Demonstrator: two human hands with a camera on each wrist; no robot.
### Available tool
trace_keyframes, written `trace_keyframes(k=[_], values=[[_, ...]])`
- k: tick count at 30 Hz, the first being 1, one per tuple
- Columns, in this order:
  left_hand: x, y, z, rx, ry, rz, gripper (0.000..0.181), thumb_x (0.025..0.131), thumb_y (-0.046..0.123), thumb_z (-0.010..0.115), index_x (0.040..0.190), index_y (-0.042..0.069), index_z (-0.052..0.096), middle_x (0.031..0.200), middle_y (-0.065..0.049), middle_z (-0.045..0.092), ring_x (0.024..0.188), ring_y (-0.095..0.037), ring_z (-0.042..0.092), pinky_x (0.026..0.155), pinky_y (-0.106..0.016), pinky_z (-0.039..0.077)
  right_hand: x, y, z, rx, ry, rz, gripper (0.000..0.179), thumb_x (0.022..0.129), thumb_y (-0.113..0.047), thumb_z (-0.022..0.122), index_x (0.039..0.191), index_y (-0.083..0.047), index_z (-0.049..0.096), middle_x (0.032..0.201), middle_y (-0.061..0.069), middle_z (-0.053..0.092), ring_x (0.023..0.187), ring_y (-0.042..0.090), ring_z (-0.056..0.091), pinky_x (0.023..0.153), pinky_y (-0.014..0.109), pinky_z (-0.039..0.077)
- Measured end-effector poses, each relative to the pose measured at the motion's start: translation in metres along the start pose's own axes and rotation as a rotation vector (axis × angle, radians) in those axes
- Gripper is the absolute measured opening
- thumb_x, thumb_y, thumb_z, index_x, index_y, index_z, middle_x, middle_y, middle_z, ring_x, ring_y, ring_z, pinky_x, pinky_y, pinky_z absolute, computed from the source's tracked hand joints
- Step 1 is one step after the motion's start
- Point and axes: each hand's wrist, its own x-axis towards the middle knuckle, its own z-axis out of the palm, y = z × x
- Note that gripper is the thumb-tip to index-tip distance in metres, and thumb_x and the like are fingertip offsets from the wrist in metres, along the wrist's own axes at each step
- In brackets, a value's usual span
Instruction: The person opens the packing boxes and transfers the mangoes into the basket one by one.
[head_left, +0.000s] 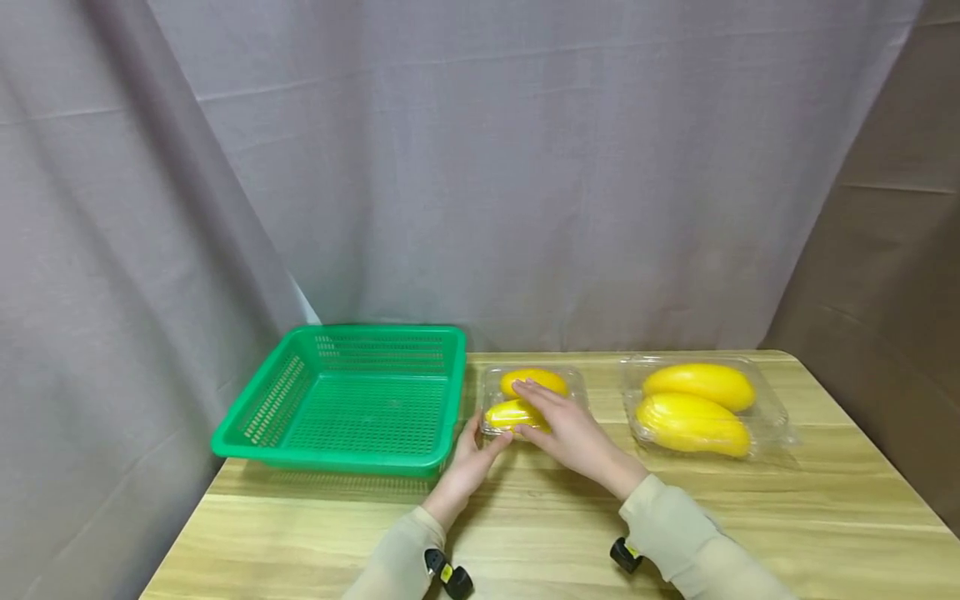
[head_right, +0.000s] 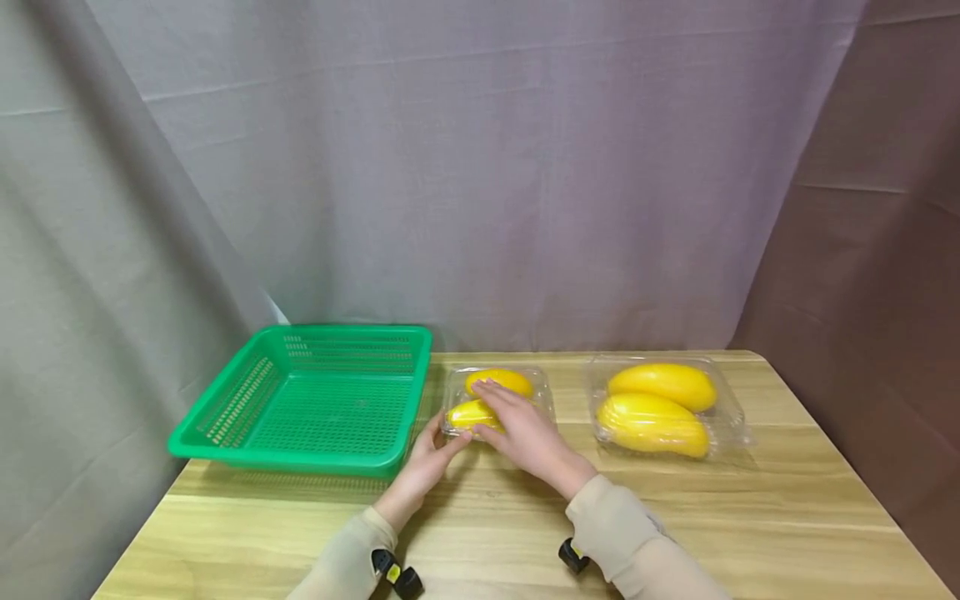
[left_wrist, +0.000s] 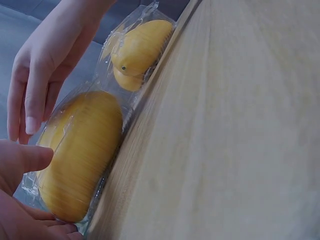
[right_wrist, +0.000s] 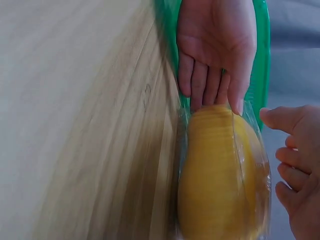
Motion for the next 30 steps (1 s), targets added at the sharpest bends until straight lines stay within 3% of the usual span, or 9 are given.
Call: trace_keyframes(k=[5, 10, 15, 22, 26, 30], values=[[0.0, -0.001, 0.001, -0.006, -0.004, 0.012, 0.083, 0.097, 0.02, 0.068, 0.151, -0.018, 0.017, 0.156, -0.039, 0.02, 0.147, -0.048, 0.019, 0.119, -0.056, 0.02, 0.006, -0.002, 0.007, 0.007, -0.028, -0.012, 0.06, 0.091, -0.019, 0.076, 0.144, -0.003, 0.053, 0.148, 0.014, 0.052, 0.138, 0.031, 0.047, 0.11, 0.05, 0.039], [0.0, -0.002, 0.001, -0.015, -0.01, 0.005, 0.083, 0.096, 0.019, 0.069, 0.151, -0.017, 0.018, 0.156, -0.038, 0.022, 0.147, -0.047, 0.02, 0.119, -0.055, 0.02, 0.009, -0.002, 0.013, -0.06, -0.032, -0.045, 0.05, 0.09, -0.017, 0.078, 0.135, -0.003, 0.062, 0.144, 0.014, 0.056, 0.134, 0.032, 0.051, 0.106, 0.048, 0.045], [0.001, -0.002, 0.001, -0.021, -0.004, 0.022, 0.082, 0.095, 0.016, 0.069, 0.15, -0.018, 0.019, 0.156, -0.038, 0.024, 0.147, -0.047, 0.021, 0.119, -0.055, 0.021, 0.011, -0.005, 0.015, -0.125, -0.01, -0.136, 0.036, 0.09, -0.02, 0.078, 0.123, -0.008, 0.072, 0.137, 0.013, 0.061, 0.124, 0.03, 0.06, 0.098, 0.045, 0.052], [0.0, -0.002, 0.002, -0.034, -0.022, 0.101, 0.07, 0.094, 0.007, 0.066, 0.149, -0.015, 0.029, 0.154, -0.033, 0.034, 0.146, -0.044, 0.027, 0.119, -0.055, 0.022, 0.02, -0.008, 0.023, -0.216, -0.007, -0.3, 0.025, 0.089, -0.015, 0.078, 0.113, -0.007, 0.075, 0.124, 0.01, 0.067, 0.115, 0.027, 0.064, 0.099, 0.041, 0.052], [-0.001, -0.002, 0.002, -0.035, -0.024, 0.124, 0.068, 0.094, 0.003, 0.065, 0.149, -0.014, 0.031, 0.154, -0.031, 0.036, 0.145, -0.043, 0.029, 0.118, -0.054, 0.024, 0.025, -0.011, 0.027, -0.283, 0.015, -0.396, 0.016, 0.086, -0.01, 0.08, 0.101, -0.007, 0.076, 0.111, 0.006, 0.069, 0.104, 0.022, 0.066, 0.091, 0.035, 0.056], [0.0, -0.003, 0.002, -0.021, -0.02, 0.13, 0.069, 0.092, 0.001, 0.064, 0.149, -0.015, 0.03, 0.153, -0.031, 0.035, 0.145, -0.044, 0.03, 0.118, -0.054, 0.025, 0.03, -0.015, 0.029, -0.322, 0.027, -0.434, 0.008, 0.087, -0.012, 0.08, 0.093, -0.008, 0.076, 0.101, 0.004, 0.067, 0.093, 0.018, 0.063, 0.082, 0.03, 0.057]])
